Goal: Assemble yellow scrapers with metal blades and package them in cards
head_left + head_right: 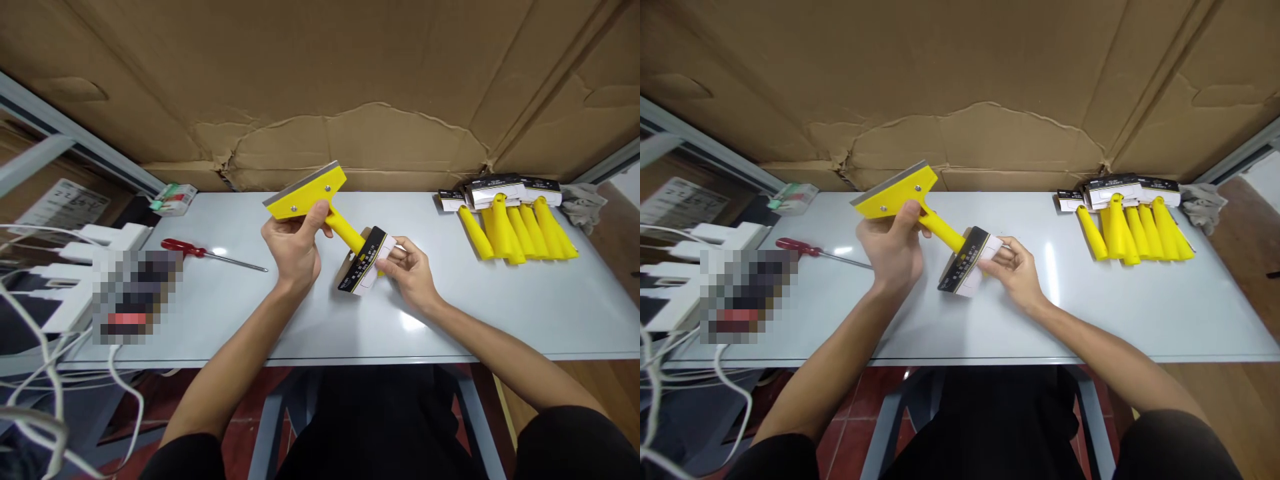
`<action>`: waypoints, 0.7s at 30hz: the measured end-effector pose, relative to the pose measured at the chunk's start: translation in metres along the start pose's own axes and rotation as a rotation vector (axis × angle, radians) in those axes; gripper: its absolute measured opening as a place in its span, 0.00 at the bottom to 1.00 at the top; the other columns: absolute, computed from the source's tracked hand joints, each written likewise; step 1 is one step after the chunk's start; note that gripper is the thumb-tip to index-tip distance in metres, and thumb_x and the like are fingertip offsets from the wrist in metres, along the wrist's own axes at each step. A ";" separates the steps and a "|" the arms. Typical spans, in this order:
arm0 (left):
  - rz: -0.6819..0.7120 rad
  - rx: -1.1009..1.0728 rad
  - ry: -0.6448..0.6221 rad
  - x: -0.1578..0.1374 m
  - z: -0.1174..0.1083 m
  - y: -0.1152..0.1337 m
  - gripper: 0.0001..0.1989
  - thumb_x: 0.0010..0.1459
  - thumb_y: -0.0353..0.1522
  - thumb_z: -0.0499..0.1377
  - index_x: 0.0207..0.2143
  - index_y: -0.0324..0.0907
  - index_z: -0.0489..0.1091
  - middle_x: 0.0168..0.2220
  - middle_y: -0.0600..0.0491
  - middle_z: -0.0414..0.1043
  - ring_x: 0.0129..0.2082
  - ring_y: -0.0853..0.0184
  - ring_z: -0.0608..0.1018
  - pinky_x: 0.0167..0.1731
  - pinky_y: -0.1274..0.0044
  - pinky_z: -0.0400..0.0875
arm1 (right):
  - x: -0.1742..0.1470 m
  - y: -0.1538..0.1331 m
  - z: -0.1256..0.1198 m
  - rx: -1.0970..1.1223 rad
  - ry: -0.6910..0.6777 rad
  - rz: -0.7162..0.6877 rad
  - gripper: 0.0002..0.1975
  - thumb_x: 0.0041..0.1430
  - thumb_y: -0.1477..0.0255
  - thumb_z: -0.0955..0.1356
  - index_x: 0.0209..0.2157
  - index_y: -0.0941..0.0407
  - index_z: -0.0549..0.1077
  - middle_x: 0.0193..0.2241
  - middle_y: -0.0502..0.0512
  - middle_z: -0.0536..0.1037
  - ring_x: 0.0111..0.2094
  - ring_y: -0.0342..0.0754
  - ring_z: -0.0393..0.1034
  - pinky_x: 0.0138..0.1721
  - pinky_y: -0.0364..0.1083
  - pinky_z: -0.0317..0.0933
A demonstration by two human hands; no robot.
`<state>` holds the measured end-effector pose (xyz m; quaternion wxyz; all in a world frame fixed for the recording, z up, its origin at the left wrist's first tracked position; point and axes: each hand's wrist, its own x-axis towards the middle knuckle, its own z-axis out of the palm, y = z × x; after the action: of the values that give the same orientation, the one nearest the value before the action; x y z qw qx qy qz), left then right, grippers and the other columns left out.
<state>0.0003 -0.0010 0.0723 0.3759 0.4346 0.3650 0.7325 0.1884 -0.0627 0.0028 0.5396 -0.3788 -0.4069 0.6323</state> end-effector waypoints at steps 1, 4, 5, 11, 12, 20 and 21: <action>-0.012 0.000 0.027 0.000 0.000 0.000 0.24 0.46 0.47 0.82 0.29 0.43 0.75 0.29 0.54 0.77 0.26 0.69 0.79 0.18 0.79 0.69 | -0.002 0.001 0.002 0.019 0.023 -0.020 0.27 0.53 0.64 0.83 0.50 0.51 0.72 0.48 0.53 0.85 0.48 0.51 0.82 0.50 0.51 0.78; -0.057 0.013 0.028 0.001 -0.004 -0.002 0.26 0.45 0.48 0.83 0.33 0.43 0.76 0.32 0.53 0.80 0.32 0.66 0.83 0.21 0.79 0.76 | -0.003 -0.002 0.004 0.069 0.094 -0.061 0.26 0.54 0.63 0.83 0.49 0.52 0.72 0.45 0.52 0.85 0.43 0.46 0.81 0.46 0.47 0.76; -0.075 0.020 0.005 0.003 -0.006 -0.002 0.28 0.46 0.49 0.83 0.36 0.43 0.76 0.34 0.52 0.81 0.34 0.65 0.85 0.24 0.79 0.79 | -0.001 -0.005 0.003 0.082 0.120 -0.063 0.27 0.54 0.62 0.83 0.48 0.52 0.72 0.45 0.52 0.85 0.41 0.45 0.81 0.45 0.46 0.75; -0.096 0.022 -0.092 0.013 -0.019 -0.009 0.27 0.55 0.53 0.78 0.46 0.47 0.76 0.40 0.53 0.83 0.33 0.64 0.88 0.31 0.77 0.87 | 0.009 -0.021 -0.008 0.111 0.254 -0.038 0.32 0.48 0.59 0.86 0.46 0.54 0.70 0.43 0.54 0.85 0.40 0.45 0.81 0.42 0.46 0.77; -0.070 0.036 -0.086 0.014 -0.020 -0.010 0.26 0.56 0.52 0.78 0.47 0.47 0.77 0.40 0.54 0.83 0.33 0.65 0.88 0.31 0.77 0.88 | 0.009 -0.022 -0.009 0.114 0.257 -0.037 0.32 0.48 0.59 0.86 0.46 0.54 0.70 0.43 0.53 0.85 0.39 0.45 0.81 0.42 0.46 0.77; 0.033 0.120 -0.009 0.011 -0.019 -0.008 0.25 0.56 0.50 0.77 0.44 0.44 0.75 0.40 0.53 0.83 0.37 0.61 0.90 0.28 0.77 0.88 | 0.008 -0.018 -0.013 0.122 0.147 -0.005 0.32 0.49 0.59 0.85 0.47 0.53 0.69 0.43 0.53 0.85 0.40 0.45 0.81 0.44 0.47 0.77; 0.022 0.113 -0.010 0.012 -0.020 -0.008 0.26 0.55 0.51 0.78 0.43 0.44 0.74 0.39 0.53 0.83 0.37 0.61 0.90 0.28 0.77 0.88 | 0.009 -0.019 -0.015 0.096 0.112 0.004 0.32 0.50 0.58 0.85 0.46 0.53 0.68 0.43 0.53 0.85 0.39 0.45 0.80 0.42 0.46 0.76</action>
<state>-0.0200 0.0083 0.0628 0.3445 0.4629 0.3990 0.7126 0.2082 -0.0510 0.0143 0.5776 -0.3880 -0.3448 0.6300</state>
